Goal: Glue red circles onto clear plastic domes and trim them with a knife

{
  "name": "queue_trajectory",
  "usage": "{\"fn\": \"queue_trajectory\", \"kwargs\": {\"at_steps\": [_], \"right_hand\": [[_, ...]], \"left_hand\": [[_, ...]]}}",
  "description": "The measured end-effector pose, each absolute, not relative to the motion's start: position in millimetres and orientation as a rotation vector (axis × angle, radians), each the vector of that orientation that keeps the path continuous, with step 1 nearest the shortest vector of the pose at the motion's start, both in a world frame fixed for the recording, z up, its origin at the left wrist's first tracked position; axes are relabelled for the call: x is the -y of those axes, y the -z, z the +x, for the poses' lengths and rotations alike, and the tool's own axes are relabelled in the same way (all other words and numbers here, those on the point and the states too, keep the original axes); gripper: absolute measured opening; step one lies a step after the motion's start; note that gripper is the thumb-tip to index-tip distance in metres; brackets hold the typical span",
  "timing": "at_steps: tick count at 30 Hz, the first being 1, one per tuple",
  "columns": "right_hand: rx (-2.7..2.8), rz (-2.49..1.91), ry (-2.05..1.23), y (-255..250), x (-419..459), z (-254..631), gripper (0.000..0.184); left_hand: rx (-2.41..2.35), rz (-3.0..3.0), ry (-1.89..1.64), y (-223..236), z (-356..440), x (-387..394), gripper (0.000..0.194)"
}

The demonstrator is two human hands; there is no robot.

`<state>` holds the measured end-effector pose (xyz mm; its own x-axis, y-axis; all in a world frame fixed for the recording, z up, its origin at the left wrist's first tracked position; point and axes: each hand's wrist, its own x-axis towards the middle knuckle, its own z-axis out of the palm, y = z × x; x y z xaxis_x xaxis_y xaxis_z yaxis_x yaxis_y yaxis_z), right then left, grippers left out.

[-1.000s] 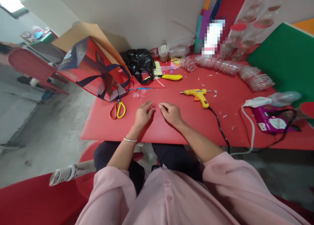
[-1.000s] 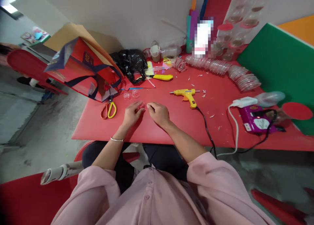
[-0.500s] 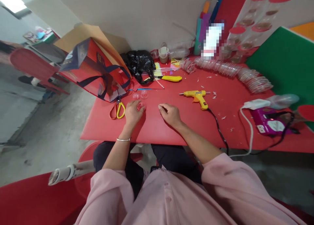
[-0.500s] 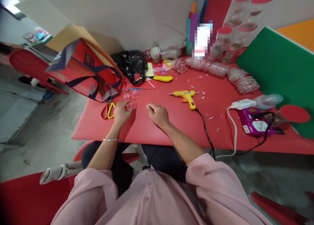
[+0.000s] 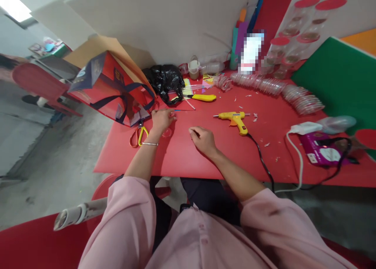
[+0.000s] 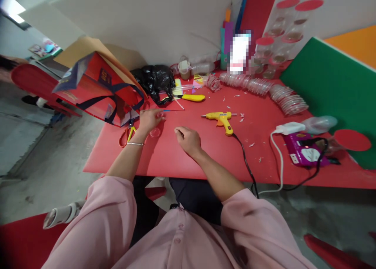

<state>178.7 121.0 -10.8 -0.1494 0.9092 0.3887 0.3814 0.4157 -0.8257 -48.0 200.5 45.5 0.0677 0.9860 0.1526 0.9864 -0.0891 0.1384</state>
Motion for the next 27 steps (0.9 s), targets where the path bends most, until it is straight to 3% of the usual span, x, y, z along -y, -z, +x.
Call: {"fn": "queue_trajectory", "kwargs": {"at_steps": [11,19,21,27], "right_hand": [[1.792,-1.111,-0.688,6.4,-117.1,174.9,0.026],[1.791,-1.124,-0.665,7.0,-118.3,175.3,0.026],[1.797,-1.129,-0.657,8.7,-118.6,175.4,0.026],[1.796,-1.116,-0.672,11.4,-119.0,176.1,0.027]], "left_hand": [[1.999,-2.171,0.411,-48.2,-38.4,-193.8,0.036],[1.991,-2.287,0.240,-41.2,-29.5,-193.2,0.030],[2.006,-2.282,0.226,-42.2,-28.9,-189.8,0.039],[2.111,-2.183,0.371,-56.3,-41.1,-164.4,0.091]]}}
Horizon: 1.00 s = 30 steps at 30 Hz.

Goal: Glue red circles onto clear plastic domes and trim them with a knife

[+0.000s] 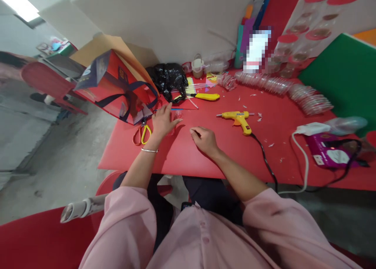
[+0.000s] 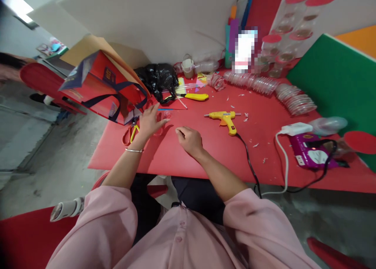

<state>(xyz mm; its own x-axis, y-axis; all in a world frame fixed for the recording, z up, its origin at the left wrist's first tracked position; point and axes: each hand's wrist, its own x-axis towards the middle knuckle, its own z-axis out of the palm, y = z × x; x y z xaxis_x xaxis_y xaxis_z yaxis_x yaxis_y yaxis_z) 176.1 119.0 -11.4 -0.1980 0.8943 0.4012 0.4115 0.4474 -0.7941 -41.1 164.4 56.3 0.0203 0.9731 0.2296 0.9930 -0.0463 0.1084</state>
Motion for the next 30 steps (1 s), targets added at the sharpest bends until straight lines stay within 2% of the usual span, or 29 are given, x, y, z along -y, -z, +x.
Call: {"fn": "queue_trajectory", "kwargs": {"at_steps": [3,6,8,13,21,23,27,30], "right_hand": [[1.800,-1.096,-0.667,12.4,-118.4,175.1,0.028],[1.805,-1.085,-0.652,12.7,-117.7,174.3,0.027],[1.803,-1.088,-0.646,12.5,-117.5,174.5,0.027],[1.785,-1.097,-0.651,11.8,-117.9,176.3,0.026],[1.821,-1.088,-0.659,12.6,-116.5,174.7,0.027],[1.828,-1.094,-0.652,12.4,-116.2,175.4,0.027],[1.814,-1.096,-0.646,10.0,-116.1,176.5,0.027],[1.825,-1.091,-0.652,7.7,-114.9,175.7,0.028]], "left_hand": [[2.204,-2.064,0.416,-57.3,-50.5,-143.7,0.102],[2.270,-1.964,0.432,-47.2,-53.7,-122.5,0.104],[2.318,-1.932,0.447,-37.3,-53.8,-112.5,0.099],[2.430,-1.883,0.504,-21.6,-60.8,-108.0,0.074],[2.328,-1.829,0.506,-24.8,-70.8,-133.2,0.081],[2.274,-1.859,0.441,-25.0,-67.9,-141.5,0.076],[2.238,-1.933,0.338,-24.0,-63.6,-153.9,0.053],[2.228,-1.955,0.353,-24.5,-64.9,-162.6,0.045]]}}
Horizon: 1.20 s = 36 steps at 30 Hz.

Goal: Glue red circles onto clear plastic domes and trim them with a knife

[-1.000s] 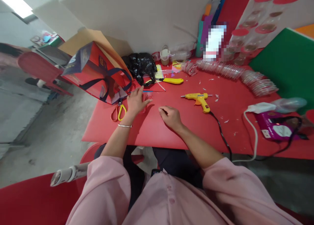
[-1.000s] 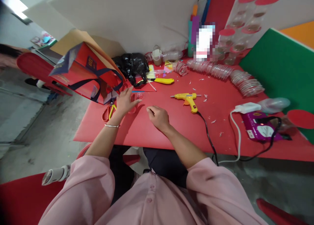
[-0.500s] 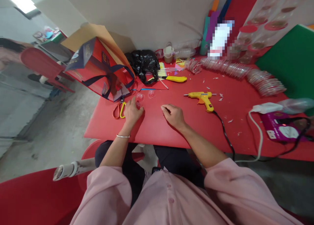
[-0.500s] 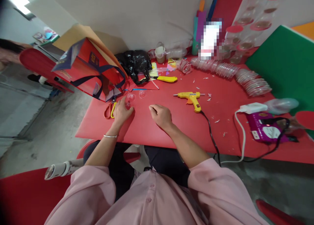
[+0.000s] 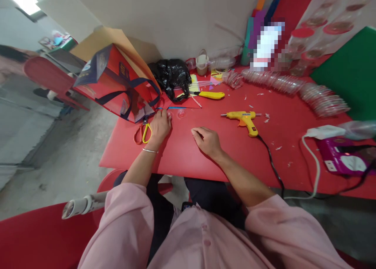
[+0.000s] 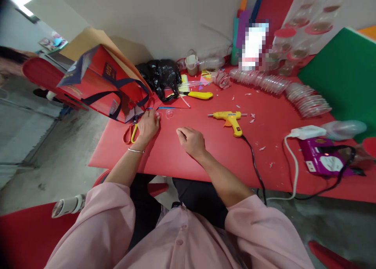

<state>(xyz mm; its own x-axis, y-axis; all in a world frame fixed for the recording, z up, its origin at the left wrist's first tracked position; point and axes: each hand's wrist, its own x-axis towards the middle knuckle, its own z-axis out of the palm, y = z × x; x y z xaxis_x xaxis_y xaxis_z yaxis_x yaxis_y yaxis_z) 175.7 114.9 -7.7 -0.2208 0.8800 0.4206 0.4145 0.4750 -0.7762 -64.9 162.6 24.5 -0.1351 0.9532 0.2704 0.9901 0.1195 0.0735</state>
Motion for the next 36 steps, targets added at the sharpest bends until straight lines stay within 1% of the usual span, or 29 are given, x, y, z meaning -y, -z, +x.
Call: {"fn": "queue_trajectory", "kwargs": {"at_steps": [4,9,13,16,21,24,30,33,36], "right_hand": [[1.865,-1.095,-0.657,6.4,-112.3,174.1,0.029],[1.876,-1.080,-0.662,6.8,-111.4,173.5,0.029],[1.893,-1.080,-0.634,7.0,-111.9,174.4,0.029],[1.897,-1.086,-0.618,7.5,-112.8,175.4,0.028],[1.897,-1.086,-0.591,9.7,-114.2,176.3,0.028],[1.900,-1.079,-0.591,10.4,-114.3,176.5,0.027],[1.851,-1.064,-0.552,11.4,-116.3,177.7,0.030],[1.827,-1.075,-0.598,11.6,-117.0,178.8,0.030],[1.847,-1.139,-0.659,10.5,-115.5,179.7,0.045]], "left_hand": [[2.226,-1.928,0.414,-25.1,-69.3,-177.0,0.045],[2.218,-2.018,0.287,-19.8,-67.9,-184.7,0.042],[2.206,-2.014,0.301,-18.0,-64.1,-181.1,0.043],[2.234,-1.995,0.337,-18.4,-63.0,-177.4,0.049],[2.236,-1.973,0.459,-16.8,-69.2,-169.3,0.069],[2.265,-1.967,0.531,-14.6,-74.7,-162.3,0.077],[2.331,-1.941,0.598,-11.3,-79.0,-147.8,0.080],[2.334,-1.956,0.627,-9.3,-81.9,-143.1,0.083],[2.326,-1.967,0.691,-6.0,-86.3,-140.0,0.084]]}}
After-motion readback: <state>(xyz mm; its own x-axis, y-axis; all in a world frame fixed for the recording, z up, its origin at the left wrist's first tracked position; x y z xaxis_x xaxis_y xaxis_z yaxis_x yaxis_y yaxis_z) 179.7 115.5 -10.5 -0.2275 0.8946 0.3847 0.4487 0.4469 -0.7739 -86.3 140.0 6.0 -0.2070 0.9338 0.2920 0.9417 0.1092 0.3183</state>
